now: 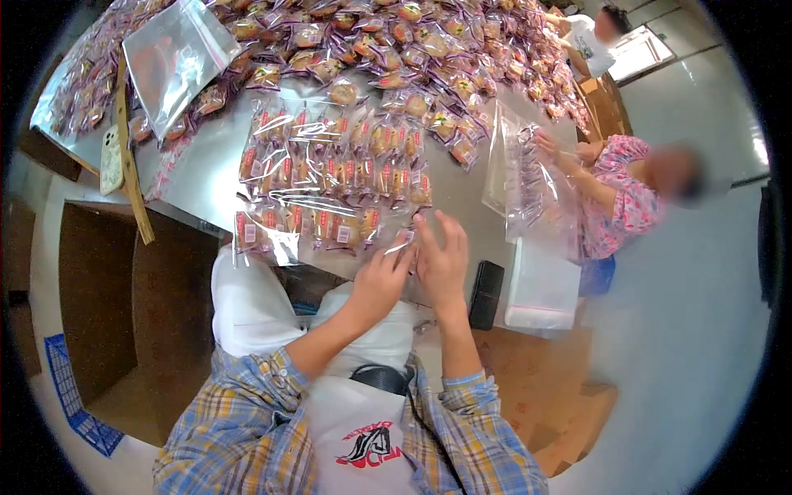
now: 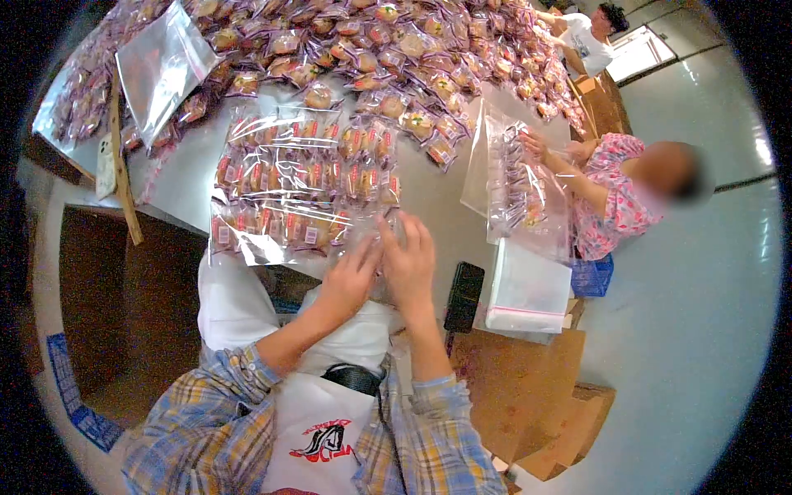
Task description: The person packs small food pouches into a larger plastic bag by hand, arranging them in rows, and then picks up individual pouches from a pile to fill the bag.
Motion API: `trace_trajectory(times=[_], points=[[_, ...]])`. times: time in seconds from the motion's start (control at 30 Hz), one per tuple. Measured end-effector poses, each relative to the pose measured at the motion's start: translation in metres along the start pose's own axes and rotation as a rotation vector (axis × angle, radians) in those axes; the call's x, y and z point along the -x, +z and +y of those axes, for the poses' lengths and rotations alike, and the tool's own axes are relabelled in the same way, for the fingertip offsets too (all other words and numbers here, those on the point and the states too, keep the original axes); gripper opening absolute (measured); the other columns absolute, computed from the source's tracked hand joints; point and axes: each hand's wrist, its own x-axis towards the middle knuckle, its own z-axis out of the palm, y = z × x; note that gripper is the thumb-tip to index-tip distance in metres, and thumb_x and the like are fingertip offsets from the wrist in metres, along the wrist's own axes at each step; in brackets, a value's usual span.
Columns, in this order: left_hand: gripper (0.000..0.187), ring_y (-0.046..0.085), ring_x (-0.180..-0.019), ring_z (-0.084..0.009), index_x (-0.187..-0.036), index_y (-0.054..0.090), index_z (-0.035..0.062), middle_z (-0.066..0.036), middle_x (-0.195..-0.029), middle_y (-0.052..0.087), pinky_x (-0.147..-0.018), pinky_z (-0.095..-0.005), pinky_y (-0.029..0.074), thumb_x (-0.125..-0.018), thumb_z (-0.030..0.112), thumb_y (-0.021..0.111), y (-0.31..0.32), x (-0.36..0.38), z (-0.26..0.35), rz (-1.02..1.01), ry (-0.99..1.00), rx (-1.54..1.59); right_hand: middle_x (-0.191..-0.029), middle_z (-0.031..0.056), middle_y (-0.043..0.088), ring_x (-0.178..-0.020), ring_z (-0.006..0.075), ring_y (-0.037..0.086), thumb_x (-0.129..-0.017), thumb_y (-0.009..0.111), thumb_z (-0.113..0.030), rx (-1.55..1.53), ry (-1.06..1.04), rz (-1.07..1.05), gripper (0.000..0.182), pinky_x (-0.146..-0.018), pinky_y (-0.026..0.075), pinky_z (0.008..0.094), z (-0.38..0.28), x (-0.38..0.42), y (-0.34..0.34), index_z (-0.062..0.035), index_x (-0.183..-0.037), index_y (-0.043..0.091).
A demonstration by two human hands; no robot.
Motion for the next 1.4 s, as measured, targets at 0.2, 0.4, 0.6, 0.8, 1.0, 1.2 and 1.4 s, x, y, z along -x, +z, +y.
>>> trace_trajectory(times=[0.2, 0.4, 0.6, 0.8, 1.0, 1.2, 1.4], points=[[0.043, 0.057, -0.127, -0.0390, -0.128, 0.067, -0.0016, -0.021, -0.142, 0.058, -0.100, -0.0506, 0.052, -0.086, 0.007, 0.063, 0.011, 0.000, 0.003, -0.023, 0.030, -0.033, -0.109, 0.0087, 0.067, -0.106, 0.0309, 0.063, -0.075, 0.081, -0.003, -0.256, 0.066, 0.097, 0.040, -0.088, 0.054, 0.0413, -0.015, 0.000, 0.001, -0.0123, -0.114, 0.077], [0.053, 0.054, -0.131, -0.0267, -0.143, 0.060, 0.0060, -0.013, -0.149, 0.057, -0.105, -0.0466, 0.033, -0.093, 0.023, 0.058, 0.022, -0.009, -0.004, 0.120, 0.092, -0.390, -0.109, 0.0122, 0.067, -0.105, 0.0304, 0.064, -0.076, 0.075, 0.005, -0.522, 0.188, 0.077, 0.038, -0.090, 0.053, 0.0393, -0.015, 0.020, -0.002, -0.0043, -0.113, 0.073], [0.050, 0.048, -0.141, -0.0248, -0.139, 0.063, 0.0078, -0.011, -0.151, 0.056, -0.115, -0.0559, 0.029, -0.091, 0.021, 0.059, -0.021, -0.016, 0.005, 0.018, 0.176, -0.539, -0.121, 0.0146, 0.065, -0.113, 0.0304, 0.061, -0.084, 0.070, -0.002, -0.339, 0.412, 0.153, 0.039, -0.099, 0.048, 0.0388, 0.049, 0.031, -0.011, -0.0022, -0.123, 0.067], [0.044, 0.051, -0.140, -0.0289, -0.128, 0.067, 0.0084, -0.013, -0.147, 0.057, -0.115, -0.0659, 0.026, -0.085, 0.016, 0.064, -0.050, -0.020, -0.012, -0.002, 0.123, -0.449, -0.141, 0.0218, 0.058, -0.133, 0.0380, 0.053, -0.090, 0.073, -0.021, -0.090, 0.324, -0.101, 0.063, -0.110, 0.045, 0.0457, 0.147, -0.048, 0.055, -0.0037, -0.147, 0.053], [0.050, 0.052, -0.136, -0.0304, -0.131, 0.065, 0.0102, -0.010, -0.150, 0.055, -0.118, -0.0603, 0.026, -0.082, 0.010, 0.069, -0.073, -0.010, -0.034, 0.010, 0.078, -0.360, -0.130, 0.0246, 0.061, -0.120, 0.0410, 0.059, -0.088, 0.076, -0.025, -0.065, 0.402, -0.348, 0.055, -0.101, 0.048, 0.0485, 0.183, -0.073, 0.120, -0.0005, -0.134, 0.058], [0.049, 0.059, -0.127, -0.0268, -0.132, 0.066, 0.0128, -0.007, -0.155, 0.054, -0.119, -0.0552, 0.032, -0.084, 0.004, 0.066, -0.077, -0.004, -0.035, -0.034, 0.044, -0.313, -0.115, 0.0182, 0.062, -0.106, 0.0359, 0.062, -0.086, 0.082, -0.025, -0.243, 0.478, -0.162, 0.042, -0.092, 0.050, 0.0439, 0.149, -0.036, 0.108, -0.0018, -0.114, 0.061], [0.044, 0.062, -0.115, -0.0213, -0.127, 0.070, 0.0142, -0.001, -0.138, 0.066, -0.110, -0.0492, 0.039, -0.083, 0.010, 0.070, -0.064, -0.010, -0.030, 0.081, -0.025, -0.337, -0.108, 0.0113, 0.061, -0.101, 0.0300, 0.060, -0.072, 0.094, -0.021, -0.418, 0.595, 0.195, 0.051, -0.090, 0.050, 0.0401, 0.074, 0.015, -0.011, -0.0047, -0.109, 0.063]])
